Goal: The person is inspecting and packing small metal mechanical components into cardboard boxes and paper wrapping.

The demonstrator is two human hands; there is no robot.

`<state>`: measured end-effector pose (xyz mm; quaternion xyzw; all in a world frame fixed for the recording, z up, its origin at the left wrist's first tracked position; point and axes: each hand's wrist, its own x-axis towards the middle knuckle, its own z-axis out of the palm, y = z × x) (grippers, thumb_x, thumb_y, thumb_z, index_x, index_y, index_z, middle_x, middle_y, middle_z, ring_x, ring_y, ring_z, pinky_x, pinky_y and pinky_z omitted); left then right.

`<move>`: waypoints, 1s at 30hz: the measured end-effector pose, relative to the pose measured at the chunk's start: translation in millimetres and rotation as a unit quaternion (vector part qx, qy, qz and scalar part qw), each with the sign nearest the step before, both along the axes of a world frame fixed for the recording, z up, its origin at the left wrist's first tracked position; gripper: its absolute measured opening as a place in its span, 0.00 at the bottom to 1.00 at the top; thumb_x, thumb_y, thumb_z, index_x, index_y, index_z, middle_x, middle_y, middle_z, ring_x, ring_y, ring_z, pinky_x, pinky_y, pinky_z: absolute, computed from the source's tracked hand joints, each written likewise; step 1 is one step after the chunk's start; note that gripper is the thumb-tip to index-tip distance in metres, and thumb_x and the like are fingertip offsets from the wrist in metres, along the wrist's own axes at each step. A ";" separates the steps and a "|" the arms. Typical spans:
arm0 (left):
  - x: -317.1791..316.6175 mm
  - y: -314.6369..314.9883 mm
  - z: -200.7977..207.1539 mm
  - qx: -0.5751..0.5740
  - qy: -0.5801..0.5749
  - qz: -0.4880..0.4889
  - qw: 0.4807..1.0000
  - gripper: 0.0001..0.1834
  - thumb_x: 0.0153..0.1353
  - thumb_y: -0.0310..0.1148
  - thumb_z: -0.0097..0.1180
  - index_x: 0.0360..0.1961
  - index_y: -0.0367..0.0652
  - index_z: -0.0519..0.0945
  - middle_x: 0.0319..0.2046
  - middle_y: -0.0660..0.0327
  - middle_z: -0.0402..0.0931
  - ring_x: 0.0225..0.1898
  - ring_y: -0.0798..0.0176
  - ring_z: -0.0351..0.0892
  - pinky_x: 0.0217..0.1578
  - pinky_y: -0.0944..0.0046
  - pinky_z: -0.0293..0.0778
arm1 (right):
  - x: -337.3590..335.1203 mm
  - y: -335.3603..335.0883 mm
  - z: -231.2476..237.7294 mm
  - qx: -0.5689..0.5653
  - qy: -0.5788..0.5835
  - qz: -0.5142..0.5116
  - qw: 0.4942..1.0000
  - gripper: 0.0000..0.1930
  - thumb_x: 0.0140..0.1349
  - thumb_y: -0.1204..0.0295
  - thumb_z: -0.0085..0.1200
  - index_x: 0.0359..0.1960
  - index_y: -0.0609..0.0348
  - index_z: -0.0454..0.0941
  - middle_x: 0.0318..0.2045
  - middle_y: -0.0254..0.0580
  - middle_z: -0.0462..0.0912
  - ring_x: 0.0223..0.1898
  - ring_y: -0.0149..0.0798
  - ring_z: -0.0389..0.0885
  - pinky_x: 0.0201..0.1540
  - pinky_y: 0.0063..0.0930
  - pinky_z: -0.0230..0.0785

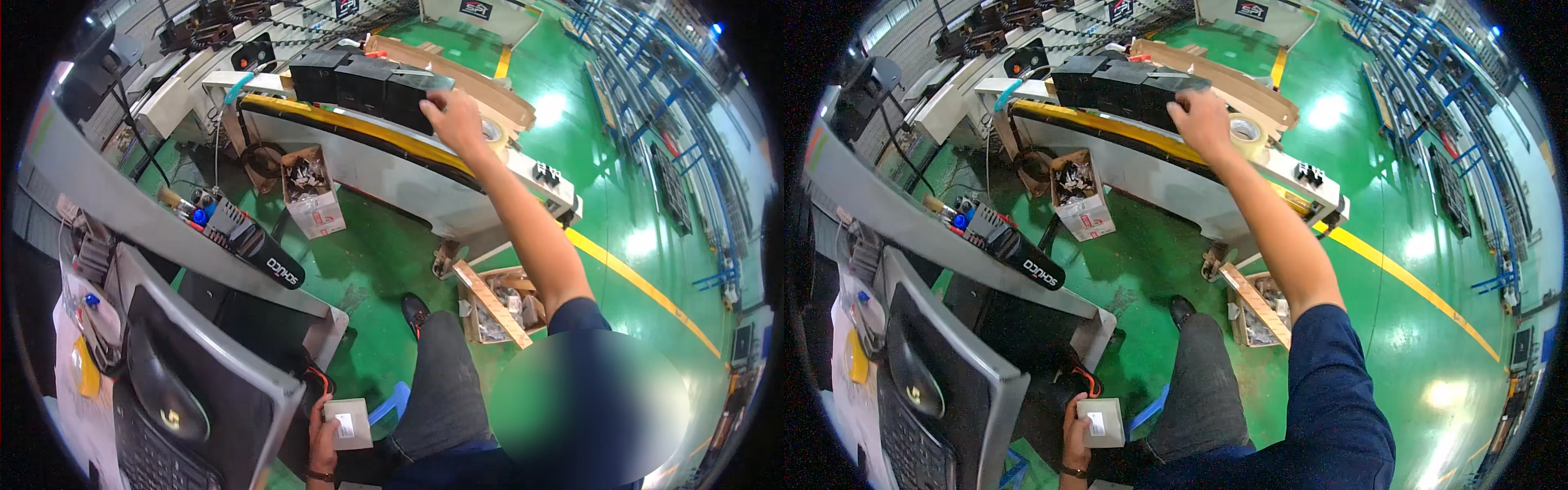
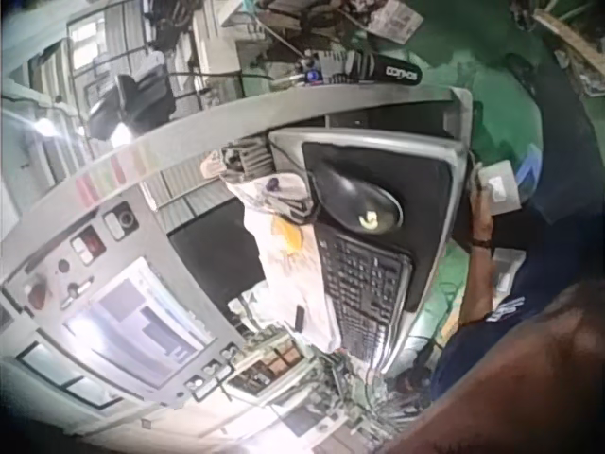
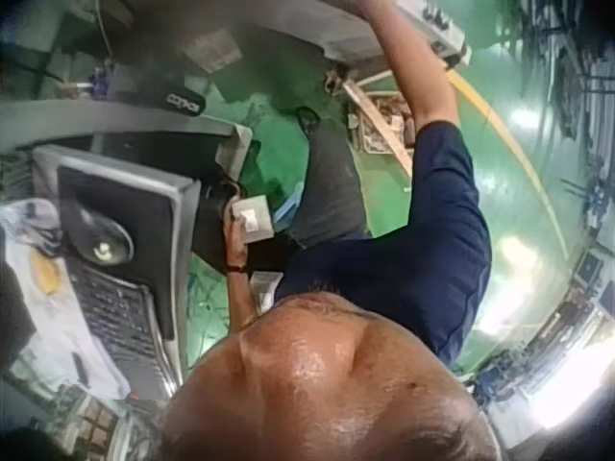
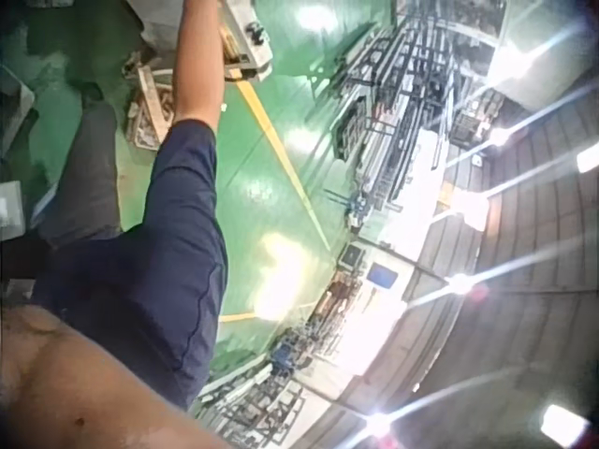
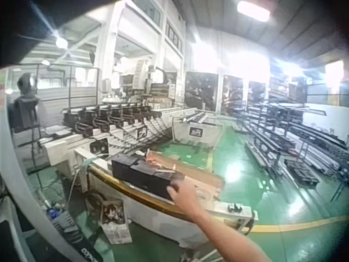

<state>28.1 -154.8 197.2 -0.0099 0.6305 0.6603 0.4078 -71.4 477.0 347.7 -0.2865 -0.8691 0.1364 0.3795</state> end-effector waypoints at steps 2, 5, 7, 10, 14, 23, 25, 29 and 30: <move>-6.2 9.9 3.8 0.005 -0.012 -0.001 1.000 0.35 0.61 0.28 0.53 0.72 0.41 0.71 0.61 0.56 0.74 0.60 0.60 0.76 0.64 0.61 0.71 | -39.4 31.4 7.2 0.042 -0.043 -0.037 0.998 0.23 0.67 0.52 0.64 0.53 0.56 0.88 0.53 0.57 0.85 0.59 0.55 0.81 0.60 0.49 0.73; -12.6 18.2 4.1 0.004 -0.020 0.008 1.000 0.36 0.59 0.28 0.55 0.73 0.42 0.70 0.61 0.57 0.75 0.60 0.60 0.76 0.65 0.61 0.70 | -82.9 60.2 6.1 0.066 -0.128 -0.109 0.984 0.33 0.66 0.38 0.60 0.61 0.49 0.85 0.63 0.55 0.77 0.69 0.58 0.70 0.67 0.56 0.64; -12.6 19.1 -2.9 -0.037 -0.011 0.019 0.999 0.38 0.61 0.37 0.57 0.73 0.39 0.69 0.59 0.56 0.75 0.59 0.57 0.77 0.64 0.57 0.72 | -93.0 76.6 0.3 0.051 -0.191 -0.124 0.972 0.42 0.63 0.28 0.55 0.66 0.45 0.82 0.68 0.53 0.73 0.72 0.57 0.66 0.70 0.62 0.59; -20.5 17.1 -11.3 -0.024 -0.021 0.016 0.999 0.38 0.59 0.32 0.57 0.74 0.42 0.68 0.60 0.55 0.75 0.60 0.58 0.77 0.65 0.57 0.71 | -96.2 89.3 -7.5 0.053 -0.224 -0.125 0.965 0.45 0.60 0.24 0.53 0.67 0.43 0.82 0.69 0.50 0.73 0.73 0.55 0.65 0.72 0.62 0.55; -21.0 9.9 -17.5 -0.003 -0.061 0.028 0.998 0.43 0.56 0.25 0.57 0.76 0.44 0.65 0.59 0.54 0.78 0.58 0.57 0.80 0.64 0.56 0.74 | -92.2 77.9 -10.5 0.099 -0.232 -0.108 0.962 0.40 0.62 0.27 0.56 0.63 0.44 0.85 0.69 0.47 0.74 0.73 0.53 0.65 0.71 0.62 0.55; -10.5 6.1 -18.0 -0.032 -0.014 0.024 0.999 0.37 0.61 0.33 0.55 0.73 0.40 0.69 0.60 0.55 0.76 0.60 0.57 0.77 0.65 0.58 0.71 | -53.0 67.3 -22.4 0.255 -0.121 -0.054 0.958 0.14 0.59 0.57 0.67 0.43 0.46 0.89 0.54 0.39 0.82 0.62 0.48 0.76 0.59 0.49 0.66; -7.1 -1.8 -27.8 -0.021 0.012 0.013 1.000 0.38 0.61 0.33 0.56 0.75 0.41 0.67 0.64 0.54 0.75 0.64 0.56 0.76 0.67 0.57 0.70 | -48.0 55.2 -24.7 0.229 -0.100 -0.041 0.967 0.10 0.62 0.61 0.64 0.42 0.48 0.88 0.44 0.41 0.86 0.52 0.51 0.83 0.54 0.49 0.72; -10.3 -2.4 -31.5 0.014 0.009 0.054 0.998 0.39 0.66 0.30 0.59 0.78 0.41 0.63 0.67 0.56 0.74 0.66 0.59 0.74 0.69 0.56 0.70 | -3.4 -37.4 -25.4 -0.190 0.047 0.120 0.973 0.10 0.68 0.64 0.64 0.40 0.58 0.86 0.32 0.41 0.89 0.32 0.35 0.88 0.38 0.34 0.80; -5.6 -26.2 -56.2 -0.024 0.044 0.061 0.997 0.37 0.69 0.31 0.59 0.78 0.41 0.63 0.66 0.56 0.74 0.66 0.60 0.74 0.68 0.57 0.70 | 12.2 -76.5 -27.3 -0.248 0.019 0.163 0.955 0.10 0.68 0.66 0.65 0.40 0.60 0.85 0.31 0.39 0.88 0.30 0.31 0.86 0.35 0.29 0.78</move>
